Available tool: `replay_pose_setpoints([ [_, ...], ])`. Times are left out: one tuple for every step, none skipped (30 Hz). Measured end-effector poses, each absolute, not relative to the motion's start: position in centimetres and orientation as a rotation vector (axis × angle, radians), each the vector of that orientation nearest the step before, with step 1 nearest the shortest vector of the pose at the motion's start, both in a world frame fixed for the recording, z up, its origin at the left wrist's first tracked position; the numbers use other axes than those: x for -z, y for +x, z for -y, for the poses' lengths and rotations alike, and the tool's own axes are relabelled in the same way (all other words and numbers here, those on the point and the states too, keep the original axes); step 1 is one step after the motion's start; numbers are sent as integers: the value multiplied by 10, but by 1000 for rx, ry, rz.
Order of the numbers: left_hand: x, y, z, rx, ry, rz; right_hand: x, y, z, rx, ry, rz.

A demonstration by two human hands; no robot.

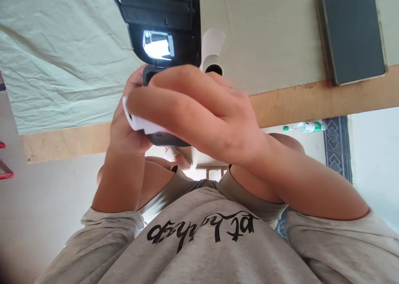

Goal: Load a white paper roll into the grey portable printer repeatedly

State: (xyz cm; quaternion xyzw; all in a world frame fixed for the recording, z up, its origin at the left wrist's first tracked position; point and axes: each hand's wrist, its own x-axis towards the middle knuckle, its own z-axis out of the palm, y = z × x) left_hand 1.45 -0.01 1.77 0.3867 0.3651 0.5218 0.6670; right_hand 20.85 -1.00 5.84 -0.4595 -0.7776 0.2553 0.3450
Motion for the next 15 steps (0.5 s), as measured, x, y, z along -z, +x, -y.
replay_pose_setpoints([
  [-19,14,0,-1178,878,-813,-58,203,11,-509,-1134,2046],
  [-19,13,0,-1168,895,-800,-58,199,10,-350,-1088,2047],
  [-18,12,0,-1148,915,-790,-57,196,8,-218,-1064,2034],
  [-17,11,-1,-1123,933,-787,-55,194,5,-137,-1072,2019],
  [-15,10,-1,-1094,947,-788,-54,193,2,-95,-1095,2011],
  [-14,10,-2,-1068,955,-792,-53,193,0,-84,-1116,2022],
  [-12,9,-2,-1055,956,-800,-52,194,-2,-86,-1131,2045],
  [-11,9,-2,-1056,956,-810,-52,194,-4,-83,-1140,2067],
  [-11,9,-1,-1066,954,-820,-51,194,-4,-74,-1147,2083],
  [-11,10,-1,-1074,953,-825,-51,193,-3,-64,-1167,2093],
  [-12,10,-1,-1077,954,-828,-51,192,-2,-55,-1198,2103],
  [-12,11,0,-1079,953,-830,-50,190,-1,-46,-1238,2111],
  [-13,11,0,-1080,952,-835,-50,189,0,-37,-1279,2115],
  [-14,11,0,-1078,952,-840,-49,187,0,-26,-1308,2119],
  [-14,11,0,-1073,954,-844,-47,187,0,-12,-1317,2121],
])
